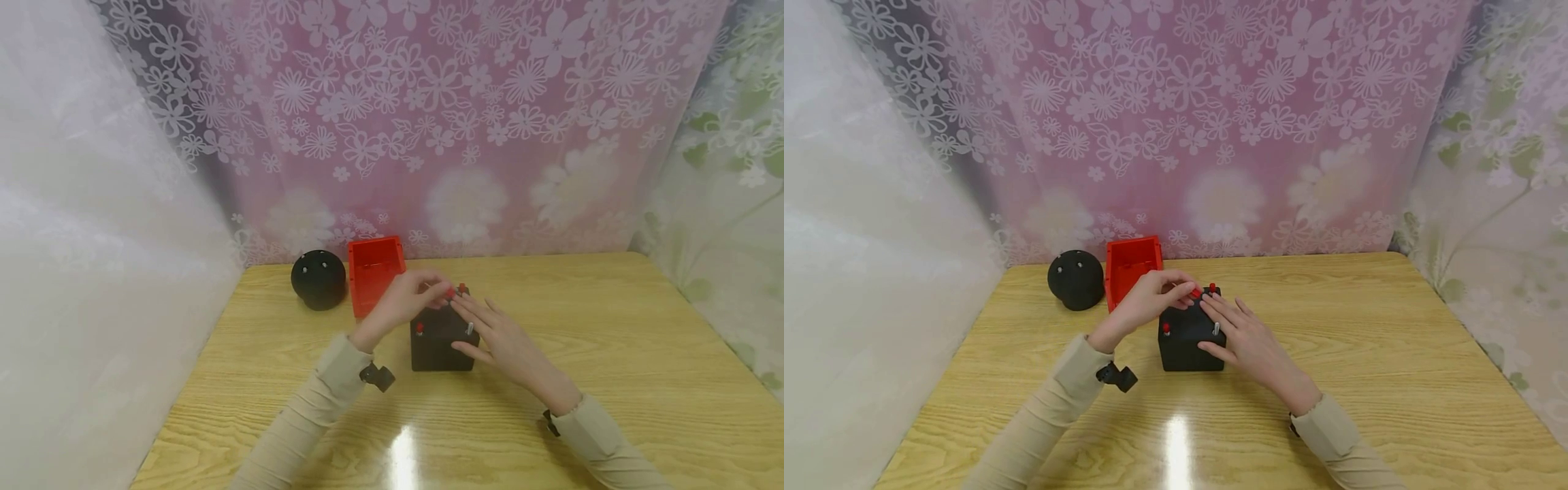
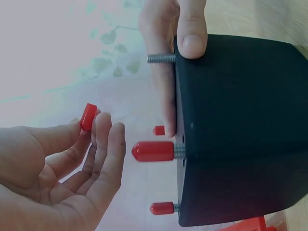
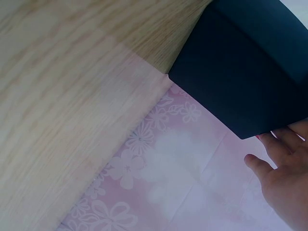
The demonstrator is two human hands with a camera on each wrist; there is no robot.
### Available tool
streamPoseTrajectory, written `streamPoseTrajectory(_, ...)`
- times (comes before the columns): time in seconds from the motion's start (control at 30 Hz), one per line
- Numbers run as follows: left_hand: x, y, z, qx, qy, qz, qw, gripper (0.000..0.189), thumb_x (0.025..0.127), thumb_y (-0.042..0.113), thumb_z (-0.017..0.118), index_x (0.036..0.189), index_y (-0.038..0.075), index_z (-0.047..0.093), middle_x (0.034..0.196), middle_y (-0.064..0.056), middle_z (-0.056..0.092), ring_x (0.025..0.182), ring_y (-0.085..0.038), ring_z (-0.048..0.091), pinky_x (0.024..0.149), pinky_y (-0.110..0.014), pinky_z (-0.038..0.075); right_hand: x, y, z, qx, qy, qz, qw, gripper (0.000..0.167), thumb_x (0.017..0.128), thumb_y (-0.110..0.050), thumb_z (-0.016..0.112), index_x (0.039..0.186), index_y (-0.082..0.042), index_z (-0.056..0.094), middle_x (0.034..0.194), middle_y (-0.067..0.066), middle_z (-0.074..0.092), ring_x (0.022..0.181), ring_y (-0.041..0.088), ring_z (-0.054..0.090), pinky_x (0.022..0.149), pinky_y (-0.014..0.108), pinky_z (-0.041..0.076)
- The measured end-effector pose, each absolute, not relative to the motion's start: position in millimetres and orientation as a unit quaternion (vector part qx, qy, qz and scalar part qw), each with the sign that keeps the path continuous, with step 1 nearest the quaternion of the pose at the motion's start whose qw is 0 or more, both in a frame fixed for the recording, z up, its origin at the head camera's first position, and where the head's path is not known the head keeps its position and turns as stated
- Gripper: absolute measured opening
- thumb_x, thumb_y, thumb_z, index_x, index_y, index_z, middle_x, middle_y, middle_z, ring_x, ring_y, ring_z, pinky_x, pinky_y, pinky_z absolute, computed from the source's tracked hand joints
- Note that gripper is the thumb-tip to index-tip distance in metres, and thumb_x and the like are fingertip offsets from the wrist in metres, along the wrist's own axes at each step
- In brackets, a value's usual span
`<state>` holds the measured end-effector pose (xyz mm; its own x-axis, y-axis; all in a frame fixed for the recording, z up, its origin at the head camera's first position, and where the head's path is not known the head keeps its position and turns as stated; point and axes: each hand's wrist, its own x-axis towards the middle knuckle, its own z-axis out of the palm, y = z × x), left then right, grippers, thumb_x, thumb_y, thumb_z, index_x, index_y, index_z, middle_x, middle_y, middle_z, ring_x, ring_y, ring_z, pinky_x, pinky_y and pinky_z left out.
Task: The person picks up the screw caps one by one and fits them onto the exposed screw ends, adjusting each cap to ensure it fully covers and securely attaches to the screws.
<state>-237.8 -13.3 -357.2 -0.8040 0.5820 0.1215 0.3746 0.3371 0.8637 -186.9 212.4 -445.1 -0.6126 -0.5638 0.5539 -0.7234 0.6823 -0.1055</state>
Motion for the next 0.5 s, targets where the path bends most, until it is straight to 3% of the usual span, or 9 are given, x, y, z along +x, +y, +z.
streamPoseTrajectory(0.3, -235, -2, -360, 0.337, 0.795, 0.49, 0.122, 0.027, 0.1, 0.018, 0.066, 0.121, 0.002, 0.07, 0.108, -0.01, 0.074, 0.091, -0.027, 0.074, 0.081, -0.03, 0.061, -187, 213, -445, 0.362, -0.885, 0.157, 0.247, 0.074, 0.102, -0.058, 0.045, 0.15, -0.002, 0.047, 0.152, 0.022, 0.047, 0.132, 0.037, 0.055, 0.113, 0.061, 0.034)
streamPoseTrajectory(0.5, -233, 4, -359, 0.346, 0.825, 0.436, 0.096, 0.024, 0.098, 0.024, 0.069, 0.116, 0.01, 0.073, 0.104, 0.0, 0.075, 0.084, -0.01, 0.071, 0.075, -0.022, 0.058, -187, 214, -445, 0.363, -0.883, 0.152, 0.256, 0.076, 0.102, -0.06, 0.04, 0.151, -0.003, 0.045, 0.151, 0.024, 0.047, 0.118, 0.034, 0.065, 0.11, 0.064, 0.037)
